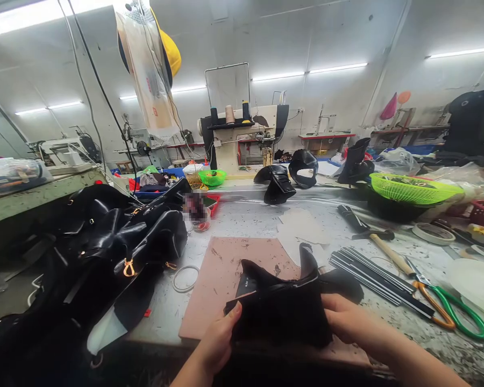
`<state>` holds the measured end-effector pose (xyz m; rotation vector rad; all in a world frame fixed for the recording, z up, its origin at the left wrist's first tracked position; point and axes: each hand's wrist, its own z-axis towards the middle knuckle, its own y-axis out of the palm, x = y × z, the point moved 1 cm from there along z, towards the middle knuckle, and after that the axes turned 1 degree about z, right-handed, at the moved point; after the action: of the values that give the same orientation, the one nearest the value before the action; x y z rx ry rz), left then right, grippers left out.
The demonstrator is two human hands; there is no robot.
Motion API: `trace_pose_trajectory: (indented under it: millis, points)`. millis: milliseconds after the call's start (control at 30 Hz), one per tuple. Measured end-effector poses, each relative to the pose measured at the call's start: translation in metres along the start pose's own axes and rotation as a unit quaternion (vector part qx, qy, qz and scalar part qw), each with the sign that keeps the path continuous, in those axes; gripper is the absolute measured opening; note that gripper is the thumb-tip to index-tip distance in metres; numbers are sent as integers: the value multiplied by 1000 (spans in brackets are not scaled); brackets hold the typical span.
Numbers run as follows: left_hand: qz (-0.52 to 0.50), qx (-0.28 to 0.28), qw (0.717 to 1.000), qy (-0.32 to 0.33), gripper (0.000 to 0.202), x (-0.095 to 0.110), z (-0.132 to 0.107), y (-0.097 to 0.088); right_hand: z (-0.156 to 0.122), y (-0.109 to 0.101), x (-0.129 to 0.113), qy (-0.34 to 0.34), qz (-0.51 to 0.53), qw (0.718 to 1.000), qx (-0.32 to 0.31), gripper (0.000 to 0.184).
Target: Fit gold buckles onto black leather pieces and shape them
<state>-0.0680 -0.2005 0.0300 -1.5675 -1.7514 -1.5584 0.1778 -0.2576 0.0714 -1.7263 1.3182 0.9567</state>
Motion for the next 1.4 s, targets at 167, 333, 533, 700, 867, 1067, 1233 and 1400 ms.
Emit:
trace_pose_trajectory:
  millis: [167,333,533,700,867,1067,1233,1400]
  points:
    - [-7,0,1000,6,44,1,0,-1,8,9,-1,-46,58,996,47,34]
    - [-64,-13,997,-46,41,0,0,1,6,13,-1,-90,2,996,-11,27]
    - [-90,-16,994,-62,37,-1,3,3,4,18,-7,-153,37,985,69,35]
    - [-101,-21,992,-74,33,2,0,13,8,9,1,-88,2,996,27,32]
    - [-94,3,991,-93,33,9,-2,20,5,-6,0,-76,-23,996,-48,27]
    - [-102,40,988,-105,34,9,2,18,-7,-9,-6,-164,-75,983,-28,19]
    - [-124,24,985,-113,33,6,6,13,-17,-11,-8,-221,-151,963,-7,10]
    - [-119,20,986,-116,35,5,5,12,-23,-8,-9,-244,-169,954,-31,15]
